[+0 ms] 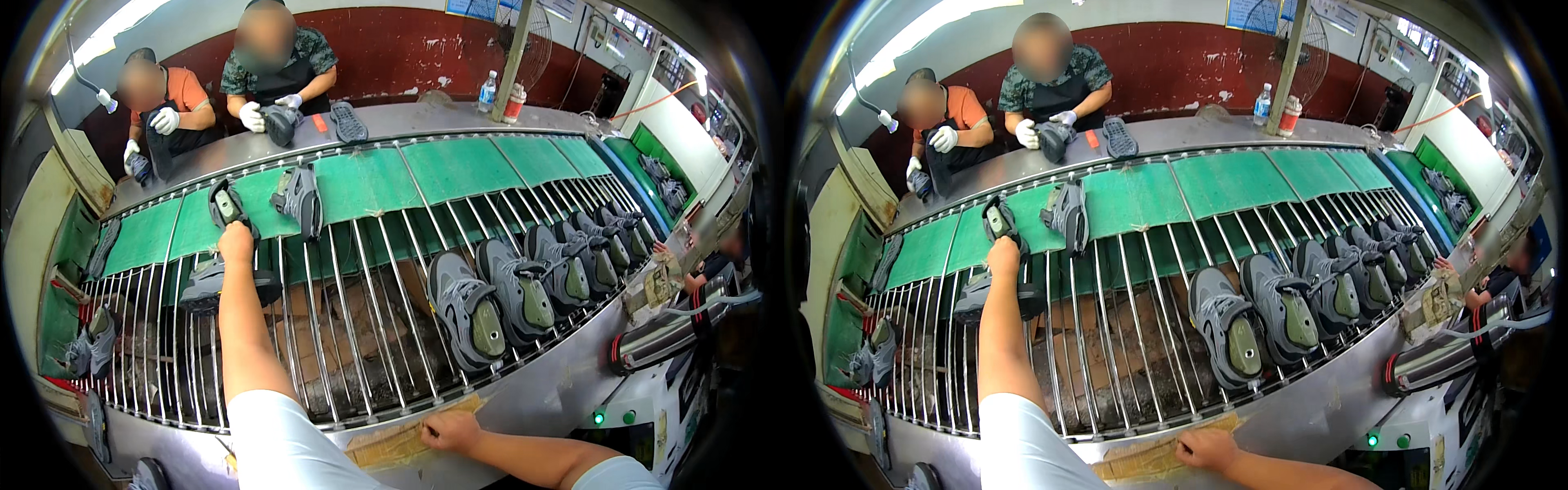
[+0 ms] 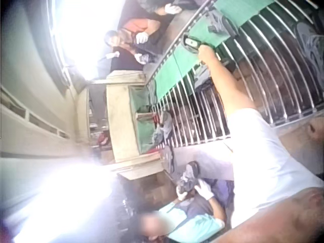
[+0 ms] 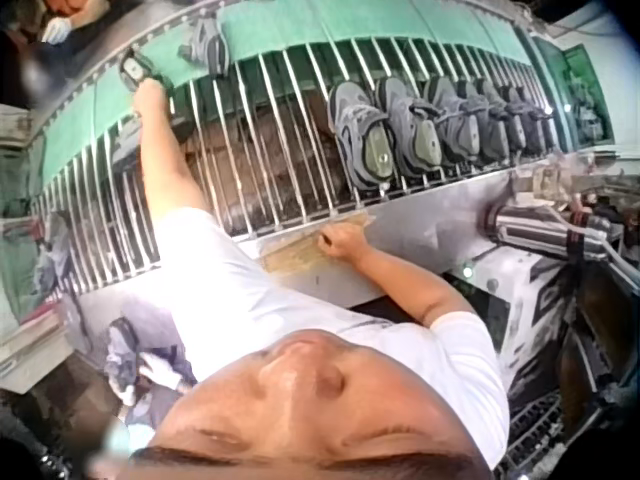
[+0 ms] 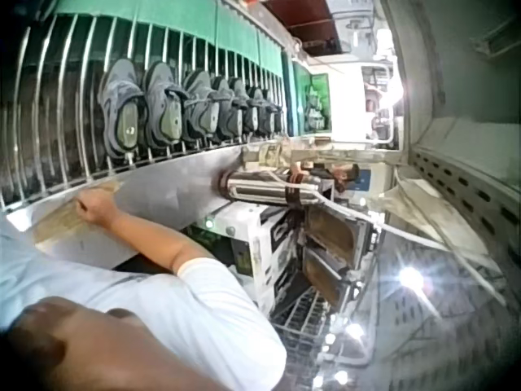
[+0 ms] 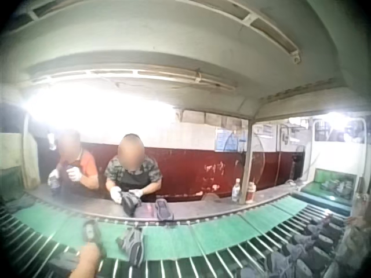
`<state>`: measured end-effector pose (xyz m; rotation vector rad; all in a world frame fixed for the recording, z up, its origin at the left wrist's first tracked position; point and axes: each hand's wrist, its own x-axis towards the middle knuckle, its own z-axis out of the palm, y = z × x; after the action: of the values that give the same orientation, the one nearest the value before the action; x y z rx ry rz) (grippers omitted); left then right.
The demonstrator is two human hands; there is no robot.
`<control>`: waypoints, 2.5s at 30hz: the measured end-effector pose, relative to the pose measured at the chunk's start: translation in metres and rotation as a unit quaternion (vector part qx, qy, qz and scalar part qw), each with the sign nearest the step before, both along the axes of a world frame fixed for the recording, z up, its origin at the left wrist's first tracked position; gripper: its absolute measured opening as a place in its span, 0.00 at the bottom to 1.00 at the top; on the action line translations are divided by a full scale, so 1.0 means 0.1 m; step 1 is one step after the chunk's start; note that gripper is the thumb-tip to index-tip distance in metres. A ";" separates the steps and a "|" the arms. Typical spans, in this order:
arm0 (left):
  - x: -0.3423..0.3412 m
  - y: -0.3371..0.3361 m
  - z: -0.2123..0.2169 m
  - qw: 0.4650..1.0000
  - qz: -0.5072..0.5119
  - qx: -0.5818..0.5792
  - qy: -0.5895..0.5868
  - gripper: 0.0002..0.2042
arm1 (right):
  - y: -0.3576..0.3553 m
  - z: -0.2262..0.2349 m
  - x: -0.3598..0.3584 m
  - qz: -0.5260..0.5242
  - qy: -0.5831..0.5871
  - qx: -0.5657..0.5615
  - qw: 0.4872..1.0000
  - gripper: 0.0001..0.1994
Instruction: The person picks up shoes from a conveyor belt, places them into a press machine, operates the machine using control buttons, and then removes the shoes.
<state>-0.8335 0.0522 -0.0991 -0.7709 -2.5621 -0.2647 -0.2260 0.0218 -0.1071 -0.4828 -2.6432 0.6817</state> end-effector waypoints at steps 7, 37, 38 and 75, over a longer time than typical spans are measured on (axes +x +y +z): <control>0.81 -0.20 0.41 0.985 -0.166 0.028 -0.048 0.15 | -0.03 0.01 0.03 0.002 0.012 0.026 1.000 0.07; 7.34 -2.11 2.71 0.571 -0.752 0.090 -0.316 0.14 | -0.74 1.51 3.06 0.096 0.423 -0.814 0.387 0.30; 7.52 -2.06 2.72 0.541 -0.762 0.125 -0.335 0.15 | -0.70 1.58 3.36 0.161 0.454 -0.792 0.374 0.31; 8.33 -0.19 -0.34 0.873 -0.473 -0.020 -0.118 0.13 | -0.39 2.62 10.03 -0.850 -0.130 -0.215 0.464 0.52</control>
<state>-0.0001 0.0331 -0.1336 -2.0771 -2.1727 -0.6270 0.7766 -0.0176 0.1545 -2.7468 -0.7581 0.3930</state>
